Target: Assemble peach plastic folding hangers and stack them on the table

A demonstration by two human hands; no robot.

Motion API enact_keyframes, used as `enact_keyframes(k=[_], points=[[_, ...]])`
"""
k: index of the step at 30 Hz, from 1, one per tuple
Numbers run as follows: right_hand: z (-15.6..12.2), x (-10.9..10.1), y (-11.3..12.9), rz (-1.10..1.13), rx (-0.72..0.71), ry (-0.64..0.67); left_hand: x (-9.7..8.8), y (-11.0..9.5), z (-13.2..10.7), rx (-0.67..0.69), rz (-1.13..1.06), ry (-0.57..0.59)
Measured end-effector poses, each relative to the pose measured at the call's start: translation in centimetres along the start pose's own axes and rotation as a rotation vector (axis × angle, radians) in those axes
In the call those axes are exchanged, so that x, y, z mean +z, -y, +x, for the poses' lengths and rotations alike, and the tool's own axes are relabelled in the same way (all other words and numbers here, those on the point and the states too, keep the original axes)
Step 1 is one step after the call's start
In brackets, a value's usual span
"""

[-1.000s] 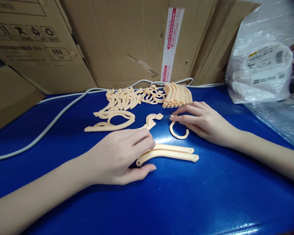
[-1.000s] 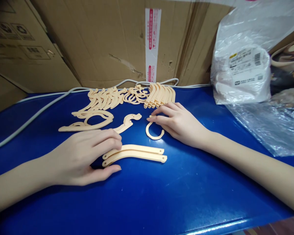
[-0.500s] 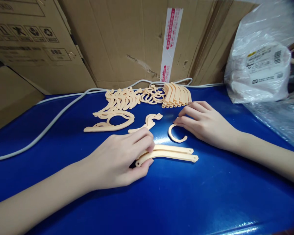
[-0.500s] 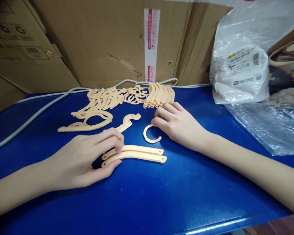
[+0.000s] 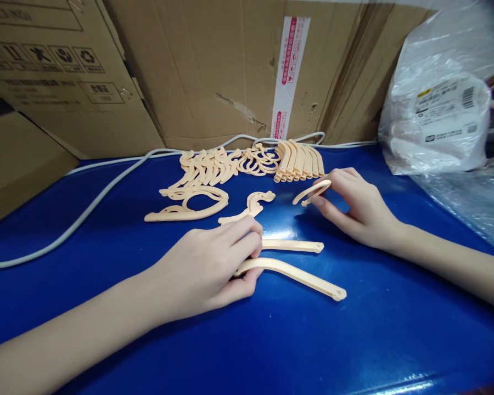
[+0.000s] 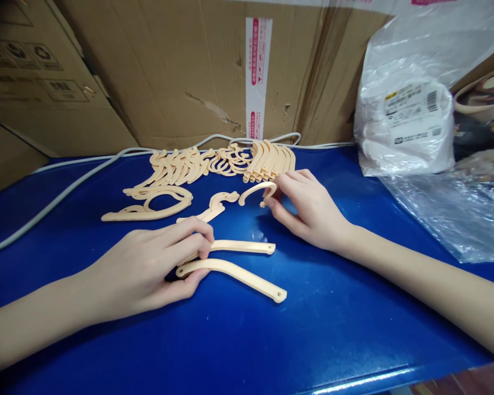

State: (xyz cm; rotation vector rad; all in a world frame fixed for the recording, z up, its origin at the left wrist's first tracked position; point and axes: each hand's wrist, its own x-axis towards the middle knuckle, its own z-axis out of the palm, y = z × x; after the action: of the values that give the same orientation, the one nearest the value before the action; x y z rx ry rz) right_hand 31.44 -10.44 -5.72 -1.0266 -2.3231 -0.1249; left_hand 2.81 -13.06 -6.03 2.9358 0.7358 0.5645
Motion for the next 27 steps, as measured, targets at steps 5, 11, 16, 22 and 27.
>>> enact_keyframes(k=[5,11,16,22,27], points=[[-0.1,-0.2,0.3,0.029,-0.016,-0.010,0.1,-0.1,0.0,-0.020,-0.031,-0.031],[0.2,-0.4,1.3,0.395,0.193,-0.013,-0.8,-0.4,0.3,-0.203,-0.291,-0.162],[2.1,0.4,3.3,0.758,0.407,0.034,-2.4,-0.1,0.9,-0.523,-0.759,-0.228],[4.0,2.2,4.7,0.992,0.466,0.100,-3.4,0.8,1.1,-0.666,-0.993,-0.349],[4.0,3.0,4.4,1.070,0.495,0.125,-3.6,0.7,1.0,-0.690,-0.991,-0.316]])
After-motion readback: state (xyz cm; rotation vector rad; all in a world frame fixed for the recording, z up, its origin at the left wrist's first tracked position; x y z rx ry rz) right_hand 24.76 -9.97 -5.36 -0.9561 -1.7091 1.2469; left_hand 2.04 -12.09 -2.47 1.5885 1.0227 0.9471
